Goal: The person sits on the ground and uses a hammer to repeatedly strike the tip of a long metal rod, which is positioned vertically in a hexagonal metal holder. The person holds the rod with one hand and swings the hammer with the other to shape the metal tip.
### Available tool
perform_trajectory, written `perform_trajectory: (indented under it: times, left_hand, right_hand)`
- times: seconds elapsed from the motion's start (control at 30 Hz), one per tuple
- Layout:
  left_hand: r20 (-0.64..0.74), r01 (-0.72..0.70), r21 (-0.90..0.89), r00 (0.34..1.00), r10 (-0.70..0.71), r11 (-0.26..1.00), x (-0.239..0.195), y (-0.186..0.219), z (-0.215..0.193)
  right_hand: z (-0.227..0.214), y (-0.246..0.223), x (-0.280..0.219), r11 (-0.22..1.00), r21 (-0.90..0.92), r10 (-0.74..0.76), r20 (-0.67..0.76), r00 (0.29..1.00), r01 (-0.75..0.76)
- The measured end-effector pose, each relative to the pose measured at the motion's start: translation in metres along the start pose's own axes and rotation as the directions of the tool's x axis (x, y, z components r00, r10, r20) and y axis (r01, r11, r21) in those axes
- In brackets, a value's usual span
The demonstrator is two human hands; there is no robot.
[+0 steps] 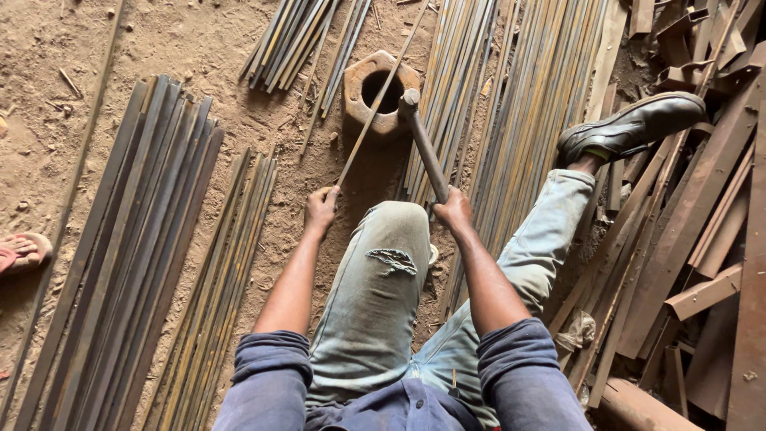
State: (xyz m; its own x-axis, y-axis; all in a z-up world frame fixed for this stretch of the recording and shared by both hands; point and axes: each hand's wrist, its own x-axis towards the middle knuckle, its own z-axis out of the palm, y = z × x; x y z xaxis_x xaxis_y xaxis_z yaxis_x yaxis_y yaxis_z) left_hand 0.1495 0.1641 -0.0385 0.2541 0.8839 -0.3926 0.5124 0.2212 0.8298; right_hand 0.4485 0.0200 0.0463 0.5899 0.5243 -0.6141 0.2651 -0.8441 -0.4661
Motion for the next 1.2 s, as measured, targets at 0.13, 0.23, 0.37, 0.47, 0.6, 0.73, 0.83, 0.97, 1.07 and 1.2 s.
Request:
perform_trajectory:
  times: [0.13, 0.23, 0.37, 0.47, 0.6, 0.73, 0.83, 0.97, 1.07, 1.2]
  left_hand:
    - [-0.063, -0.065, 0.014, 0.996, 0.066, 0.998, -0.013, 0.004, -0.004]
    - [-0.167, -0.028, 0.173, 0.984, 0.058, 0.985, -0.030, 0.011, -0.010]
    - [-0.233, -0.005, 0.198, 0.971, 0.052, 0.980, -0.064, -0.004, -0.022]
    - [-0.221, 0.026, 0.232, 0.975, 0.027, 0.972, -0.097, -0.025, -0.034]
    - [-0.215, -0.014, 0.272, 0.974, 0.075, 0.962, -0.132, -0.048, -0.061]
    - [-0.206, 0.151, 0.415, 0.976, -0.069, 0.897, -0.142, -0.068, -0.082]
    - [-0.200, 0.135, 0.432, 0.979, -0.052, 0.892, -0.127, -0.086, -0.087]
    - [-0.155, 0.162, 0.486, 0.983, -0.098, 0.859, -0.125, -0.098, -0.075]
    - [-0.150, 0.196, 0.421, 0.978, -0.145, 0.885, -0.131, -0.091, -0.071]
    - [-0.189, 0.176, 0.346, 0.975, -0.116, 0.922, -0.143, -0.080, -0.071]
  right_hand:
    - [-0.003, -0.002, -0.002, 1.000, -0.014, 0.005, 0.008, 1.000, -0.005]
    - [-0.004, -0.003, -0.002, 0.999, -0.036, -0.001, -0.001, 1.000, 0.001]
    - [-0.003, -0.002, 0.000, 0.999, -0.045, 0.019, 0.006, 1.000, -0.018]
    - [-0.001, 0.000, 0.001, 1.000, 0.000, -0.003, 0.001, 1.000, 0.003]
    - [-0.003, 0.002, 0.001, 0.995, -0.044, -0.093, -0.034, 0.995, 0.091]
    - [-0.005, -0.002, -0.002, 0.998, -0.017, -0.055, -0.020, 0.998, 0.055]
    - [-0.005, -0.005, 0.000, 1.000, -0.005, -0.028, -0.017, 0.999, 0.028]
    - [-0.003, -0.002, -0.002, 0.999, -0.033, -0.041, -0.015, 0.999, 0.040]
    - [0.000, -0.002, -0.002, 1.000, 0.012, -0.017, -0.010, 1.000, 0.018]
    - [-0.001, 0.000, 0.000, 0.998, -0.039, -0.058, -0.037, 0.998, 0.056]
